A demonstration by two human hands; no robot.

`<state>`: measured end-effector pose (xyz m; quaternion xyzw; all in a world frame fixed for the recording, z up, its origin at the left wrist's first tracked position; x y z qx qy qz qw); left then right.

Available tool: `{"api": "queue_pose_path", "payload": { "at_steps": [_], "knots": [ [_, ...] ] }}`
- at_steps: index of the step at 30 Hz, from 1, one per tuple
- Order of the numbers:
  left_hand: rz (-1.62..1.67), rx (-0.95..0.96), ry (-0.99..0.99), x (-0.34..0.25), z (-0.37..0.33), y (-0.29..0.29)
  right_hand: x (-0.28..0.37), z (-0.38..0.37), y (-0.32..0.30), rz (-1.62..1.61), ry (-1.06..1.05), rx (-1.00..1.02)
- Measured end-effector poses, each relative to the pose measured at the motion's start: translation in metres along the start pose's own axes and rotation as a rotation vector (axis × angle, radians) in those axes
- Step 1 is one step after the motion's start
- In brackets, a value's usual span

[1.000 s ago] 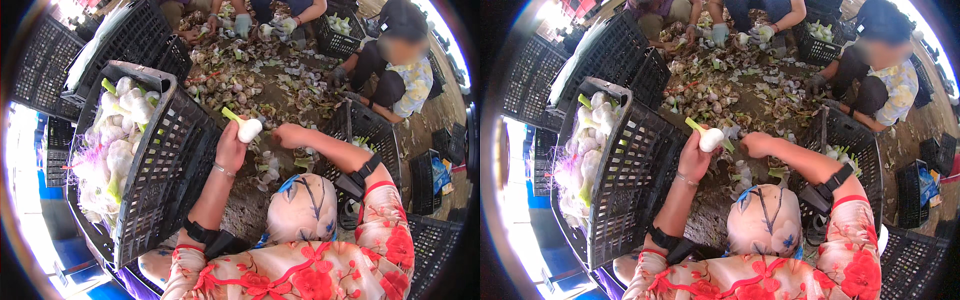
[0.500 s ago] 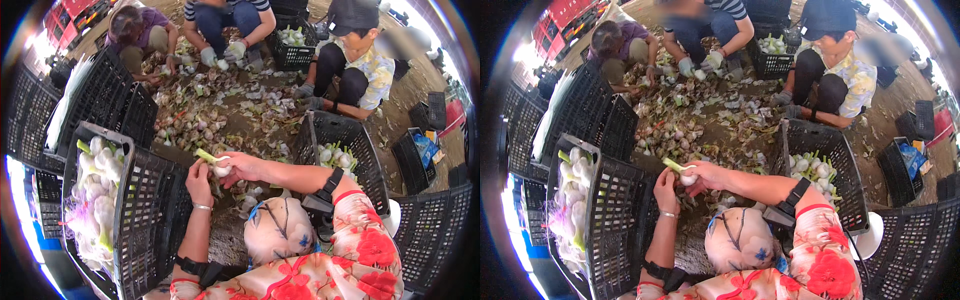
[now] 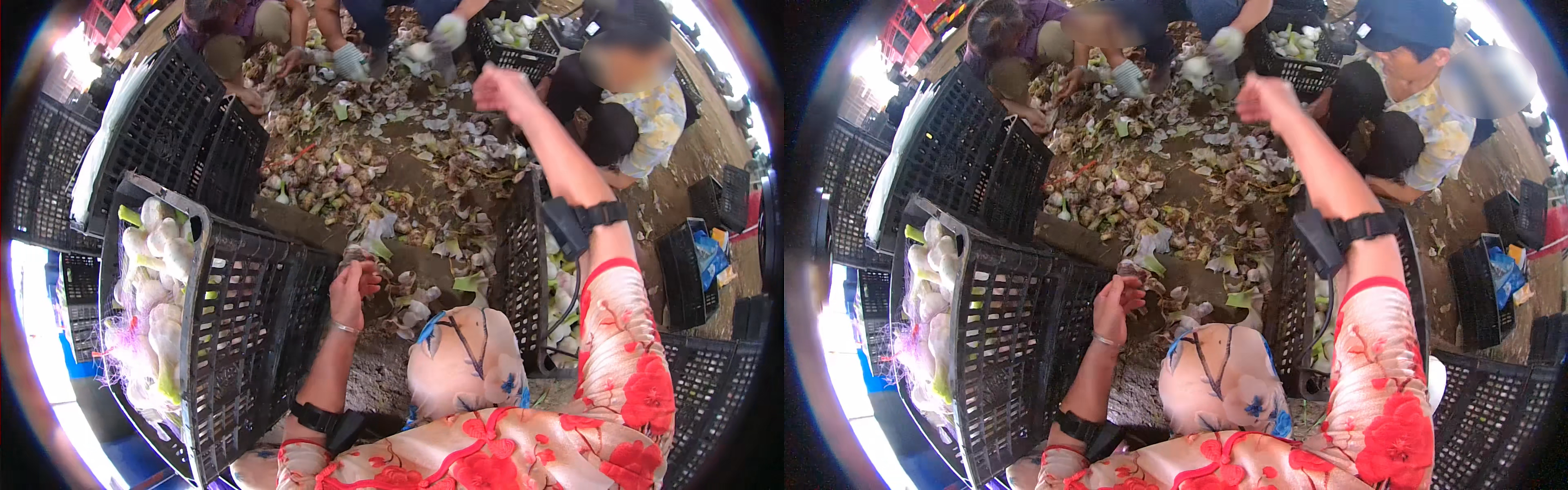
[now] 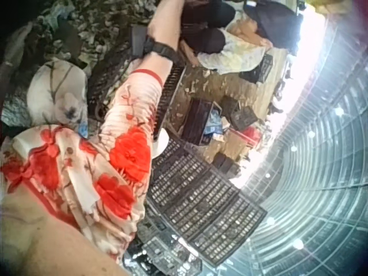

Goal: Peeling individual garlic cloves from bulbs and placing the cleaned bulbs into a crate.

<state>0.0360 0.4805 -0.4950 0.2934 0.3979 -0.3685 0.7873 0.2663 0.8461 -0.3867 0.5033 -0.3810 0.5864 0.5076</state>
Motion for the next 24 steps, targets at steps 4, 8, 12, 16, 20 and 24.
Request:
{"api": "queue_pose_path", "payload": {
  "at_steps": [4, 8, 12, 16, 20, 24],
  "knots": [
    [-0.14, 0.047, -0.003, 0.019, -0.001, -0.002, -0.13, 0.011, 0.051, 0.4, 0.11, 0.16],
    [-0.276, 0.115, -0.022, 0.025, -0.001, 0.002, -0.23, 0.035, 0.12, 0.95, -0.006, 0.585],
    [-0.277, 0.156, -0.115, 0.03, 0.002, -0.003, -0.268, 0.036, 0.15, 1.052, -0.081, 0.595],
    [-0.21, 0.139, -0.132, 0.032, -0.003, -0.01, -0.216, 0.027, 0.134, 1.036, -0.309, 0.389],
    [-0.041, 0.043, -0.03, 0.004, -0.013, 0.007, -0.133, 0.054, 0.143, 0.516, 0.013, 0.703],
    [0.398, 0.132, 0.187, -0.047, -0.013, 0.032, -0.064, 0.136, 0.171, -0.003, 0.126, 0.804]
  ]
}}
Point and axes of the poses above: each hand's wrist, its own z-axis away from the middle knuckle, its own y-axis out of the palm, x = y × z, the point moved 5 cm from there along -z, towards the middle knuckle, and after that the axes turned 2 degrees about -x, right-handed, at the moved point
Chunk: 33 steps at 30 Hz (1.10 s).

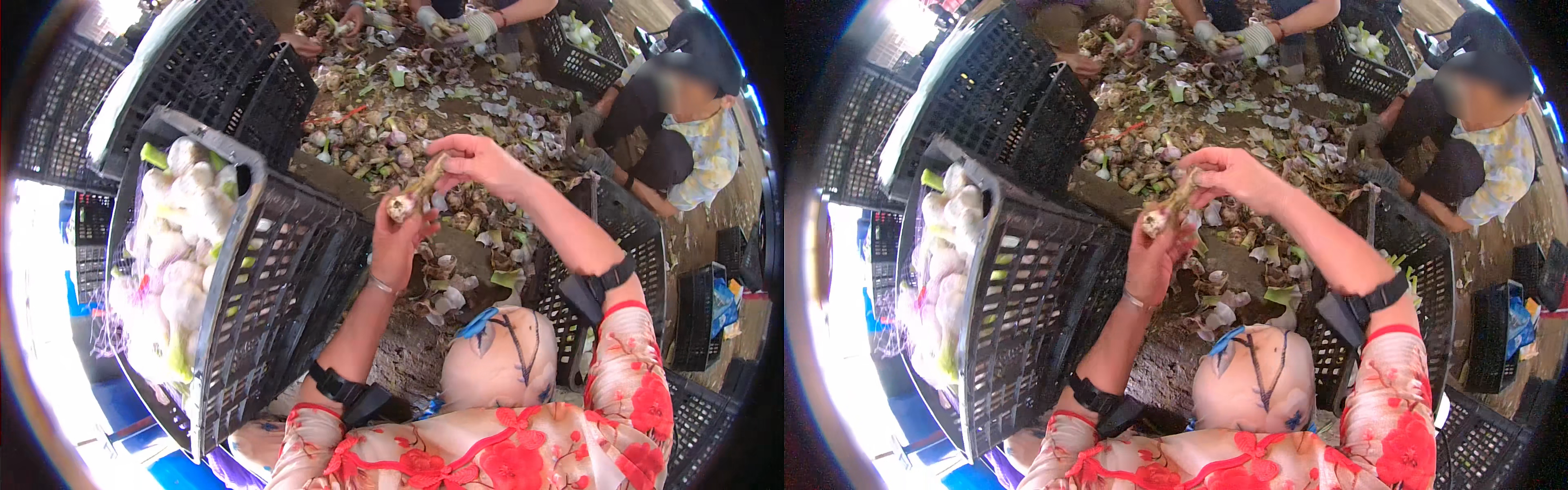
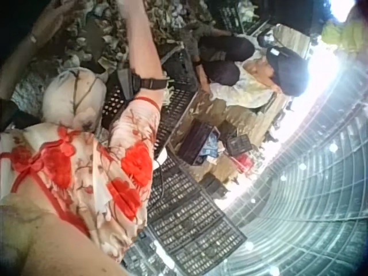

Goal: Peeling individual garlic cloves from bulbs and placing the cleaned bulbs into a crate.

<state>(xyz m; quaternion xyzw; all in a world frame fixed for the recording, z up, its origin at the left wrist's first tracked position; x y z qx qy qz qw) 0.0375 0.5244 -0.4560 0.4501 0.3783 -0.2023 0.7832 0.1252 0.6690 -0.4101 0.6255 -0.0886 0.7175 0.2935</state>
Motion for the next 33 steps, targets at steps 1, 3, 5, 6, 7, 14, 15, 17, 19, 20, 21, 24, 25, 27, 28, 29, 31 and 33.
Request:
{"api": "queue_pose_path", "payload": {
  "at_steps": [1, 3, 5, 6, 7, 14, 15, 17, 19, 20, 21, 24, 25, 27, 28, 29, 31, 33],
  "knots": [
    [0.005, 0.003, 0.012, -0.007, 0.002, 0.004, 0.004, 0.008, 0.012, -0.149, -0.052, -0.031],
    [-0.132, -0.054, 0.199, -0.027, 0.009, 0.008, -0.009, 0.016, 0.021, -0.21, 0.017, -0.193],
    [-0.199, -0.08, 0.275, -0.034, 0.017, 0.008, -0.022, 0.024, 0.036, -0.103, 0.132, -0.16],
    [-0.256, -0.057, 0.325, -0.036, 0.022, 0.01, -0.025, 0.024, 0.047, -0.111, 0.099, -0.133],
    [-0.313, -0.035, 0.374, -0.039, 0.027, 0.012, -0.027, 0.026, 0.056, -0.169, 0.113, -0.106],
    [-0.819, -0.137, 0.586, -0.057, 0.057, 0.017, -0.019, 0.04, 0.072, -0.211, 0.103, -0.135],
    [-0.818, -0.139, 0.587, -0.056, 0.057, 0.014, -0.018, 0.041, 0.075, -0.241, 0.135, -0.158],
    [-0.981, -0.197, 0.748, -0.057, 0.06, 0.013, -0.016, 0.042, 0.079, -0.277, 0.158, -0.171],
    [-1.019, -0.203, 0.772, -0.059, 0.064, 0.018, -0.016, 0.043, 0.079, -0.317, 0.176, -0.194],
    [-1.058, -0.214, 0.797, -0.061, 0.066, 0.022, -0.017, 0.043, 0.079, -0.343, 0.192, -0.191],
    [-1.059, -0.209, 0.796, -0.061, 0.068, 0.023, -0.019, 0.044, 0.08, -0.371, 0.208, -0.187],
    [-1.155, -0.171, 0.871, -0.063, 0.072, 0.029, -0.026, 0.043, 0.077, -0.36, 0.179, -0.273],
    [-1.067, -0.169, 0.775, -0.062, 0.068, 0.026, -0.027, 0.044, 0.076, -0.363, 0.179, -0.277],
    [-0.98, -0.164, 0.681, -0.06, 0.063, 0.022, -0.023, 0.045, 0.073, -0.217, 0.116, -0.247],
    [-0.588, -0.079, 0.424, -0.051, 0.054, 0.012, -0.018, 0.043, 0.066, 0.094, -0.008, -0.309],
    [-0.196, 0.003, 0.165, -0.039, 0.049, 0.009, -0.018, 0.043, 0.063, 0.094, -0.009, -0.312],
    [-0.136, 0.079, 0.148, -0.036, 0.049, 0.015, 0.005, 0.046, 0.063, 0.604, -0.36, -0.377],
    [0.319, 0.227, -0.043, -0.031, 0.054, 0.022, 0.007, 0.052, 0.063, 0.334, -0.287, -0.289]
  ]
}}
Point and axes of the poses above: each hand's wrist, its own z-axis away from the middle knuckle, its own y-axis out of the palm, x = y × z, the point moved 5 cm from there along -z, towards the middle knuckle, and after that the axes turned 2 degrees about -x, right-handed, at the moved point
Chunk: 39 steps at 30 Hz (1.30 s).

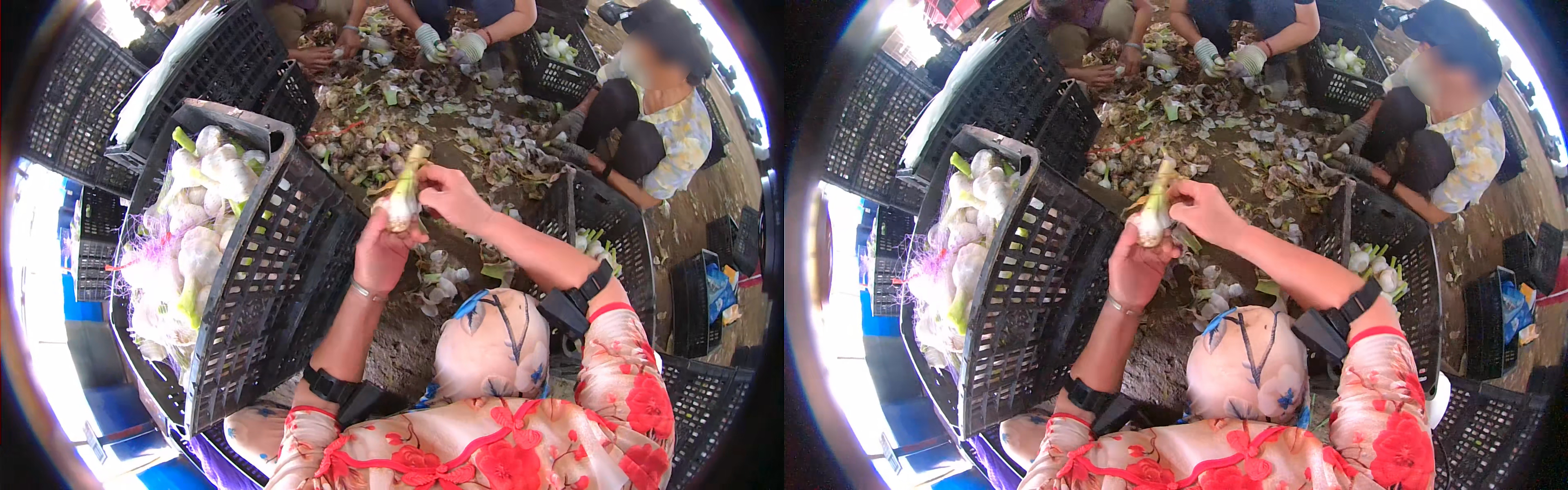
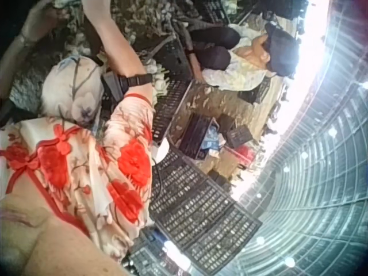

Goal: Peeling individual garlic cloves from bulbs and placing the cleaned bulbs into a crate.

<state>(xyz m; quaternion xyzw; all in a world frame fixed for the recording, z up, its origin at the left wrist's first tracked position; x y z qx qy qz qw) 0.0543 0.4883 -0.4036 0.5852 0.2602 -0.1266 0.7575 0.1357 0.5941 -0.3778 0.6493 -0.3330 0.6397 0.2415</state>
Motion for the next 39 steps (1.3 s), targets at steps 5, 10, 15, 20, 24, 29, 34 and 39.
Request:
{"api": "queue_pose_path", "payload": {
  "at_steps": [5, 10, 15, 20, 24, 29, 34, 39],
  "knots": [
    [-0.24, 0.029, -0.129, -0.003, -0.01, 0.01, -0.013, 0.001, 0.004, -0.208, 0.121, 0.121],
    [-0.826, -0.165, 0.54, -0.014, -0.001, 0.01, -0.009, 0.003, 0.005, -0.179, 0.186, 0.119],
    [-0.818, -0.251, 0.286, -0.021, -0.004, 0.004, -0.002, 0.006, 0.009, -0.151, 0.09, 0.143],
    [-0.484, -0.144, 0.118, -0.006, -0.012, -0.011, 0.004, 0.006, 0.004, 0.197, -0.107, 0.067],
    [-0.255, -0.03, -0.071, 0.005, -0.014, -0.018, 0.005, 0.009, 0.007, 0.026, -0.101, 0.046],
    [0.054, 0.096, -0.168, 0.009, -0.015, -0.005, -0.009, 0.015, 0.016, -0.758, 0.33, 0.105],
    [-0.625, -0.268, -0.037, -0.005, -0.019, -0.027, -0.03, 0.016, 0.01, -0.713, 0.404, -0.052],
    [-0.616, -0.27, 0.158, -0.008, -0.022, -0.028, -0.022, 0.018, 0.02, -0.356, 0.248, 0.03]
  ]
}}
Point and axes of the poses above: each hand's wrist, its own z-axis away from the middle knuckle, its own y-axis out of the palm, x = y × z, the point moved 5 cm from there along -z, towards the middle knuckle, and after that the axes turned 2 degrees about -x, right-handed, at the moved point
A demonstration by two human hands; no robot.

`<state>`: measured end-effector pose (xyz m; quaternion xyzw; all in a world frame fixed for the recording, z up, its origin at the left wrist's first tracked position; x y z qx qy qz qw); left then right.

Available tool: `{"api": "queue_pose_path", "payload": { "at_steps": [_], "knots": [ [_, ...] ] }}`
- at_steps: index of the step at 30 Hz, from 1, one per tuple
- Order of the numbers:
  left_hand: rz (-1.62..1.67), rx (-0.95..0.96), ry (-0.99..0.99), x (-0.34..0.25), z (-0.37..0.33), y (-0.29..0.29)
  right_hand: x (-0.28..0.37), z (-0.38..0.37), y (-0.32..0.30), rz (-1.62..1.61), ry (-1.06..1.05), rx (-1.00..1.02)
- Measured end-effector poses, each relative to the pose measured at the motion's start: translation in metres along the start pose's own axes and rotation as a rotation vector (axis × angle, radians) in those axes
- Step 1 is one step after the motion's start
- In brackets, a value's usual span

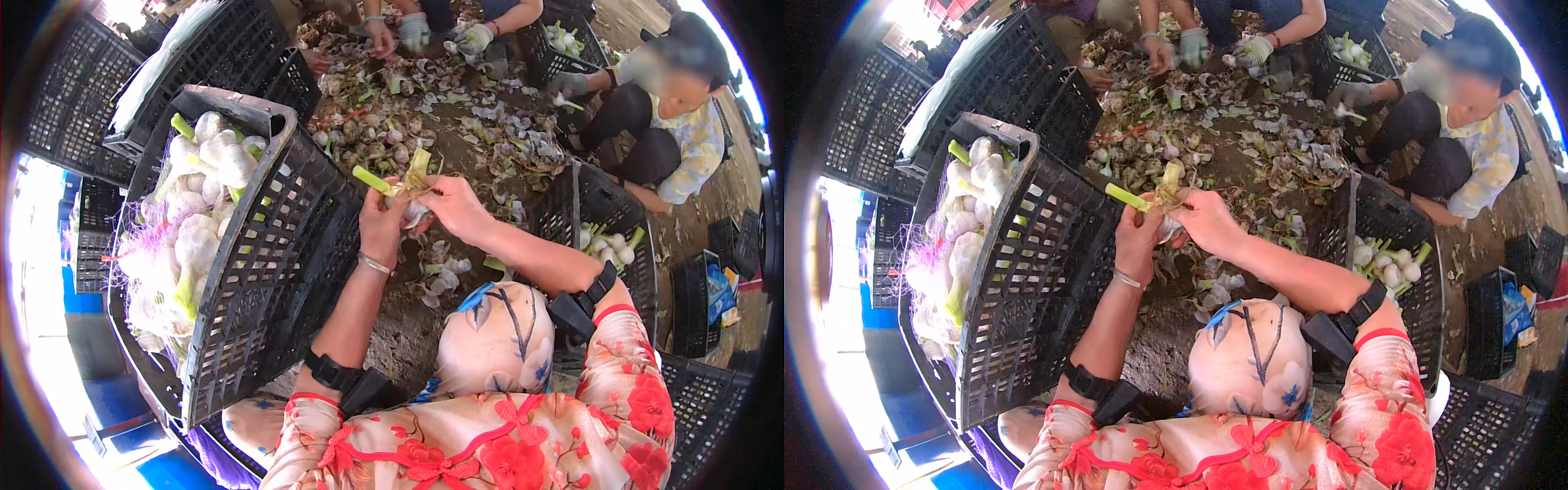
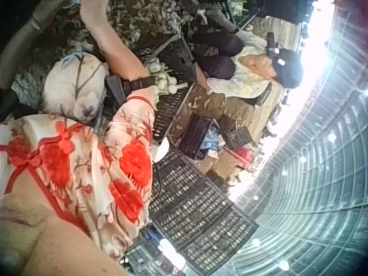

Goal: Peeling individual garlic cloves from bulbs and placing the cleaned bulbs into a crate.

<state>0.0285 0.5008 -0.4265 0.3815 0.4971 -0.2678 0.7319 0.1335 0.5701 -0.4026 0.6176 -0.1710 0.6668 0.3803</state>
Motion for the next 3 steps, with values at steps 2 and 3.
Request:
{"api": "queue_pose_path", "payload": {
  "at_steps": [2, 3],
  "knots": [
    [0.049, -0.004, 0.002, 0.0, -0.003, -0.004, 0.0, -0.008, -0.008, -0.031, -0.004, -0.024],
    [0.098, -0.005, -0.003, -0.006, 0.0, -0.004, 0.0, -0.013, -0.018, -0.055, 0.063, -0.097]
  ]
}}
Point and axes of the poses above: each hand's wrist, its own z-axis away from the middle knuckle, its own y-axis out of the palm, x = y × z, the point moved 5 cm from there along -z, towards the middle knuckle, and after that the axes turned 2 degrees about -x, right-handed, at the moved point
